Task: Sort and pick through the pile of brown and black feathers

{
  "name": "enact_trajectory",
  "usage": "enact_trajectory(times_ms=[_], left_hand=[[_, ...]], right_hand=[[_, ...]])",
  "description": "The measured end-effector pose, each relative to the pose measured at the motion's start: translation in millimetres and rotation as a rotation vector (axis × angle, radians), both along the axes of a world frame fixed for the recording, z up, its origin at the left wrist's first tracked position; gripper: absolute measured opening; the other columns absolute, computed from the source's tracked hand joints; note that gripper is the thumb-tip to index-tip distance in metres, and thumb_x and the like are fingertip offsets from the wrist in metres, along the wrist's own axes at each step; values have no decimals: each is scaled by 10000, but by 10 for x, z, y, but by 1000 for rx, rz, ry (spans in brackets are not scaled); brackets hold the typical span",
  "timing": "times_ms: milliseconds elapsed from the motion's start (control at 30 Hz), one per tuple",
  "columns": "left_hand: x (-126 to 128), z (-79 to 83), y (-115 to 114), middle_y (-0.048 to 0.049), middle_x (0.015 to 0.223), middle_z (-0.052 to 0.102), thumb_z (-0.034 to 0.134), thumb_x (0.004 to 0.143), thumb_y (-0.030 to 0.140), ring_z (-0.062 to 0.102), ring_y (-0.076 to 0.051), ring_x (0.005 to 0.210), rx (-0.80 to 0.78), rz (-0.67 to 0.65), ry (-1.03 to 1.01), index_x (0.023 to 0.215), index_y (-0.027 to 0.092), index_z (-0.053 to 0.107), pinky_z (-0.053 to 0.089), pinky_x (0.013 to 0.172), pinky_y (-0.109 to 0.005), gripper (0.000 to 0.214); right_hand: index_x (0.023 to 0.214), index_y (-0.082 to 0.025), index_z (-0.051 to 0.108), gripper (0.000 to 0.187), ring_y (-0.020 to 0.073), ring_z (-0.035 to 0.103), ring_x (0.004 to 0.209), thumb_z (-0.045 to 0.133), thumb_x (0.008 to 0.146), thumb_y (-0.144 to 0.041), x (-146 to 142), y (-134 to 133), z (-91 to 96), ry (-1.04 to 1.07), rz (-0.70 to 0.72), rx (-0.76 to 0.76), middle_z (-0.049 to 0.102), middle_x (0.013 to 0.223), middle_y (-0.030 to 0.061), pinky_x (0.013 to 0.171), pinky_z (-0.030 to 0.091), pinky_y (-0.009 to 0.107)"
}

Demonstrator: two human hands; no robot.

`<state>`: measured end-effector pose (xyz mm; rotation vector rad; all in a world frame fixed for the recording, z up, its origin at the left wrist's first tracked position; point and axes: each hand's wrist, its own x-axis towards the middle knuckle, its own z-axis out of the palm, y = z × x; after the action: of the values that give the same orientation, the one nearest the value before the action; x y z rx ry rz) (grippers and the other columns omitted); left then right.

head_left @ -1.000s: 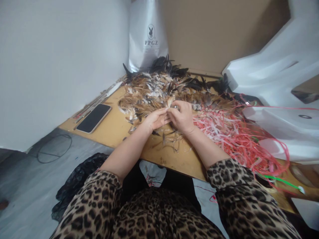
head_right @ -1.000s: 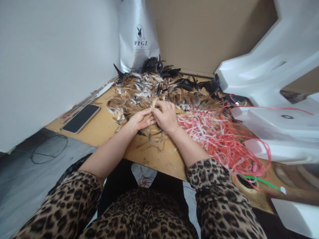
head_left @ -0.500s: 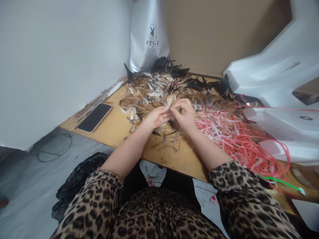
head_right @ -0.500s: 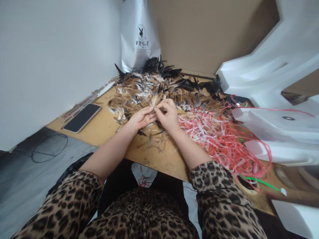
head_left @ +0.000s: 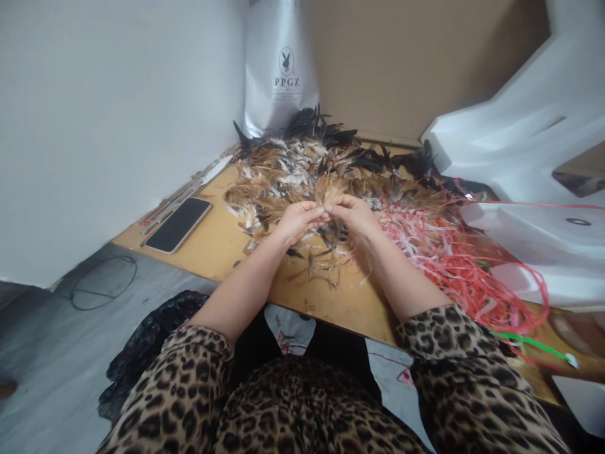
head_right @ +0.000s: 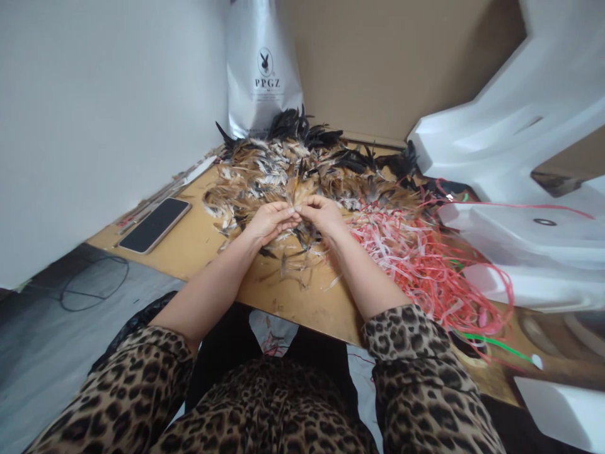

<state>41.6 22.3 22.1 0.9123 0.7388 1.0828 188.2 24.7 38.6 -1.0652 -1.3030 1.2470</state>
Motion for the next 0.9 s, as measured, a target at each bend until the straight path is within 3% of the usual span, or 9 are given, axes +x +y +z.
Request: enact_trajectory(times_ms=[333,500,633,700,900], left_hand=[[24,27,-27,-63,706,678,737,616,271,644,-116,668,16,18,64,743,104,651,480,711,-239,226],[25,11,-20,-51,666,672,745,602,277,638,-110,617,38,35,84,720,103,647,482,660,-217,233],[8,14,8,-50,671,674,743,606,278,641,-112,626,56,86,66,729,106,640,485,674,-219,235],[-20,28,30,-42,685,675,733,622,269,647,-111,647,41,143,18,743,113,631,487,704,-227,222],[-109,55,90,-23,703,669,706,667,247,653,-99,692,-46,251,-81,737,126,595,473,767,-229,179]], right_hand=[[614,-172,579,287,108,550,544,770,497,-353,-22,3,1,132,-61,-55,589,583,-23,585,451,265],[585,-175,553,293,105,537,524,764,501,-360,-57,6,-3,140,-23,-62,560,536,-34,565,446,262],[660,-179,604,305,112,549,550,748,510,-402,-31,20,18,119,-7,-83,598,574,-16,571,443,262],[706,-174,639,307,105,530,537,732,527,-405,22,35,18,14,-39,-37,612,588,-7,555,426,253],[662,-147,668,224,105,492,521,628,633,-365,171,107,-102,-572,-45,201,623,592,13,533,379,240]])
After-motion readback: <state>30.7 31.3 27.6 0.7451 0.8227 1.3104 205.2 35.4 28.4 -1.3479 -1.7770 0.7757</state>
